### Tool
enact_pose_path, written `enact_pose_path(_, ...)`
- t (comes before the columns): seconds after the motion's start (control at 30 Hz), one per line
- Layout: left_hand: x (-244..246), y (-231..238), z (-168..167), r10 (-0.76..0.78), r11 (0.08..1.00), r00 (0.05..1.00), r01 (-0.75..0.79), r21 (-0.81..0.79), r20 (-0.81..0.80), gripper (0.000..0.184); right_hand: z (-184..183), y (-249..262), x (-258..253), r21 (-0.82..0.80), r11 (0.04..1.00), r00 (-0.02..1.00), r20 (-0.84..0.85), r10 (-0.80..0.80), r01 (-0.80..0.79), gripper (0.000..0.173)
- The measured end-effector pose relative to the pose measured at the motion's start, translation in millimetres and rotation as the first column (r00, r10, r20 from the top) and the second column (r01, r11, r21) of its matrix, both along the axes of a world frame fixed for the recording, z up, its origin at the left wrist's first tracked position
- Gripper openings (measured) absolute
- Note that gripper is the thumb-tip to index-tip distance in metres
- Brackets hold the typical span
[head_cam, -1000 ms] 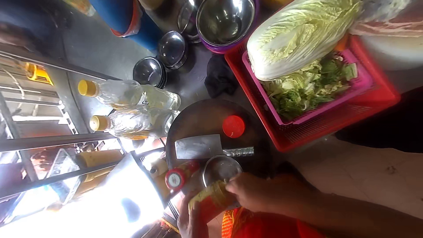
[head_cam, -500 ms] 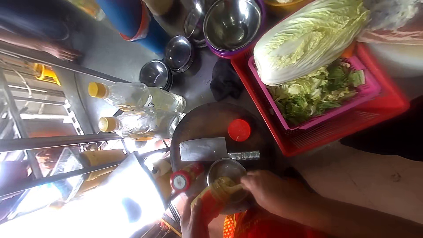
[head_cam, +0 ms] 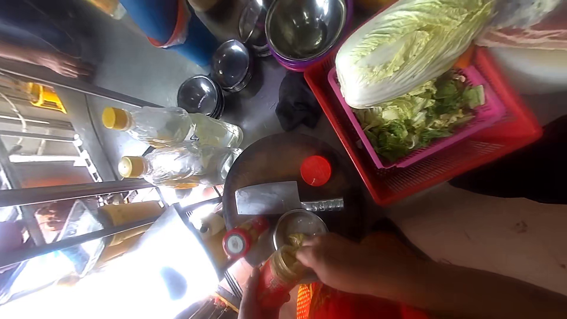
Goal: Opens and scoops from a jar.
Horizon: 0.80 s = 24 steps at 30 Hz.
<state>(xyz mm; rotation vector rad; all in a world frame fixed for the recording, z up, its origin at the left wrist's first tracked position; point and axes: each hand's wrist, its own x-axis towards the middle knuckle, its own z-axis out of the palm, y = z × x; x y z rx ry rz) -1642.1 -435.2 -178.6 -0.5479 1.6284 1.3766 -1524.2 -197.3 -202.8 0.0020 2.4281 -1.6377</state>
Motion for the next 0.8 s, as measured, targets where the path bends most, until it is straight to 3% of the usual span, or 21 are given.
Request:
enact_pose_path(0.07, 3, 7, 3, -0.003, 1.000, 1.000, 0.003, 0.004, 0.026, 0.052, -2, -5, -13, 0.009, 1.000, 0.998, 0.051, 0.024, -0.024, 0.010)
enact_pose_path(0.23, -6, 6, 9, 0.093, 0.992, 0.995, -0.091, -0.091, 0.029, 0.052, 2, 8, 19, 0.123, 0.979, 0.981, 0.088, -0.172, 0.160, 0.019)
enact_pose_path(0.37, -1, 8, 8, 0.069, 0.994, 0.997, -0.066, -0.089, 0.028, 0.050, 9, -9, 3, 0.055, 0.994, 0.993, 0.070, -0.095, 0.091, 0.016)
enact_pose_path(0.5, -5, -11, -8, -0.034, 0.999, 0.976, 0.042, 0.033, -0.214, 0.050, 6, -6, 15, 0.081, 0.982, 0.969, 0.171, -0.180, 0.168, 0.016)
enact_pose_path(0.6, -8, -30, -21, -0.075, 0.981, 0.911, 0.142, 0.136, -0.406, 0.057, 15, 8, 25, -0.032, 0.991, 0.968, 0.220, -0.118, 0.128, 0.026)
enact_pose_path(0.67, -10, -27, -23, -0.164, 0.940, 0.845, 0.290, 0.177, -0.510, 0.054, 10, 9, 16, -0.097, 0.995, 0.978, 0.210, -0.016, 0.037, 0.023)
enact_pose_path(0.73, -14, -16, -17, -0.284, 0.889, 0.736, 0.442, 0.119, -0.615, 0.050, 3, 9, 9, -0.073, 0.997, 0.969, 0.248, 0.021, -0.003, 0.014)
enact_pose_path(0.8, -18, -9, -12, -0.357, 0.858, 0.626, 0.514, 0.023, -0.693, 0.048, 5, 15, 17, -0.004, 1.000, 0.961, 0.276, -0.026, 0.028, 0.015)
